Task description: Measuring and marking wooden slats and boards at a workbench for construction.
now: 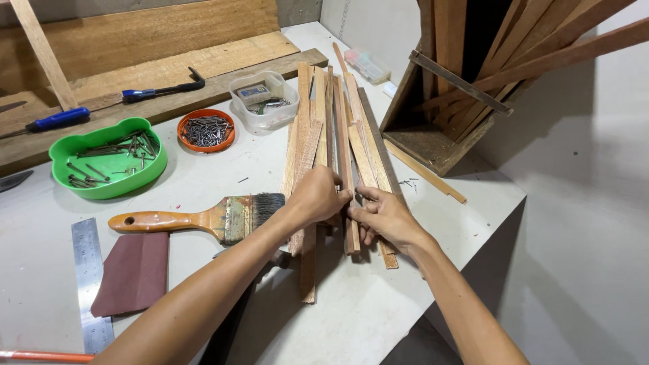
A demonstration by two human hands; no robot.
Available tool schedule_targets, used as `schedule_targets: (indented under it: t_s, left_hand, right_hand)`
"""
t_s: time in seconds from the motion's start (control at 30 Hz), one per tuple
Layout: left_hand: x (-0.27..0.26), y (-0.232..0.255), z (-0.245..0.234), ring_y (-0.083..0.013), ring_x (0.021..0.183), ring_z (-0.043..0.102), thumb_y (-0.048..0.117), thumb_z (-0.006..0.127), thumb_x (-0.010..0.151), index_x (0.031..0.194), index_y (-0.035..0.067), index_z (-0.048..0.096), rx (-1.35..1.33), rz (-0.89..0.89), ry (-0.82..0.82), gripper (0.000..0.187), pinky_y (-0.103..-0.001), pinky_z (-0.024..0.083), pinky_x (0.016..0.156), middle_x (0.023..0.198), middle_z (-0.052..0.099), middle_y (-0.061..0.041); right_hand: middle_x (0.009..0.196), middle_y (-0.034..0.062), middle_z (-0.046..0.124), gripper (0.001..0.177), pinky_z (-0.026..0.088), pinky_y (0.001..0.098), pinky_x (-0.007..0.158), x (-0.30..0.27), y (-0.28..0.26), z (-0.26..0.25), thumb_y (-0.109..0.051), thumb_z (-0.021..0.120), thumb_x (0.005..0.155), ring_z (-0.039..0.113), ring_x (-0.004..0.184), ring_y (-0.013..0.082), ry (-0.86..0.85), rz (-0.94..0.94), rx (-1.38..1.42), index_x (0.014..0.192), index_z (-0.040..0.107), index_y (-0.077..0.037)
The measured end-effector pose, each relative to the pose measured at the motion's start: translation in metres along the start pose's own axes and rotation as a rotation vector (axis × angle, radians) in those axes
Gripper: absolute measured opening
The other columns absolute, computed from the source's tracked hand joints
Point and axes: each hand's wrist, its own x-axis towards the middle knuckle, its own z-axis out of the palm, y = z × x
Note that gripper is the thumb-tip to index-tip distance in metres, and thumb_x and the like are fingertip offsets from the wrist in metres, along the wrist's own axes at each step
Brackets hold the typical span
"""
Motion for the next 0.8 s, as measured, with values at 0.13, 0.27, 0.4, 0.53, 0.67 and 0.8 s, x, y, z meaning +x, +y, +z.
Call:
schedule_targets:
  t_s: [0.13, 0.27, 0.4, 0.53, 0.67, 0.8]
  left_hand:
    - [-0.006, 0.011, -0.007, -0.0349, 0.077, 0.079, 0.022, 0.066, 0.096, 0.11, -0.006, 0.074, 0.028, 0.024, 0.026, 0.032, -0.041, 0.064, 0.065, 0.095, 0.076, -0.029]
    - [0.01, -0.005, 0.001, -0.0305, 0.081, 0.074, 0.025, 0.071, 0.096, 0.112, -0.009, 0.072, -0.013, 0.224, 0.205, 0.037, -0.042, 0.06, 0.075, 0.097, 0.074, -0.031]
    - [-0.032, 0.027, -0.021, -0.029, 0.08, 0.073, 0.027, 0.075, 0.096, 0.117, -0.009, 0.066, -0.137, 0.14, 0.137, 0.042, -0.041, 0.059, 0.072, 0.093, 0.075, -0.028]
    - [-0.061, 0.015, -0.033, -0.0254, 0.075, 0.075, 0.022, 0.068, 0.096, 0.111, -0.006, 0.068, -0.309, -0.059, -0.009, 0.032, -0.039, 0.061, 0.066, 0.089, 0.076, -0.019]
    - [-0.098, -0.025, -0.054, -0.0185, 0.072, 0.071, 0.016, 0.064, 0.097, 0.108, -0.005, 0.069, -0.45, -0.098, 0.019, 0.025, -0.035, 0.061, 0.062, 0.087, 0.075, -0.014]
    - [-0.154, -0.056, -0.09, -0.0194, 0.069, 0.067, 0.009, 0.061, 0.097, 0.11, -0.006, 0.07, -0.435, -0.116, 0.087, 0.022, -0.036, 0.059, 0.059, 0.085, 0.071, -0.014]
  right_hand:
    - [0.067, 0.0093, 0.063, 0.059, 0.049, 0.0239, 0.038, -0.005, -0.002, -0.007, -0.012, 0.071, 0.093, 0.059, 0.046, 0.0113, 0.012, -0.01, 0.061, 0.14, 0.048, 0.013]
    - [0.072, 0.0095, 0.066, 0.039, 0.052, 0.0234, 0.04, -0.025, -0.02, -0.001, -0.012, 0.069, 0.093, 0.061, 0.048, 0.0117, 0.001, -0.042, 0.056, 0.121, 0.06, 0.013]
    - [0.074, 0.013, 0.068, 0.033, 0.057, 0.026, 0.043, -0.061, -0.048, 0.021, -0.01, 0.068, 0.091, 0.066, 0.05, 0.0165, 0.004, -0.008, -0.091, 0.116, 0.058, 0.008]
    - [0.077, 0.012, 0.068, 0.038, 0.057, 0.0282, 0.044, -0.086, -0.061, 0.042, -0.016, 0.071, 0.089, 0.069, 0.053, 0.0161, -0.022, -0.092, -0.204, 0.117, 0.06, 0.006]
    - [0.091, 0.0094, 0.074, 0.049, 0.058, 0.033, 0.058, -0.084, -0.068, 0.064, -0.032, 0.073, 0.089, 0.071, 0.065, 0.0185, 0.143, -0.226, -0.518, 0.127, 0.064, -0.004]
    - [0.11, 0.0127, 0.073, 0.06, 0.06, 0.0324, 0.077, -0.055, -0.069, 0.095, -0.032, 0.076, 0.085, 0.074, 0.088, 0.0187, 0.192, -0.63, -0.559, 0.134, 0.061, 0.0]
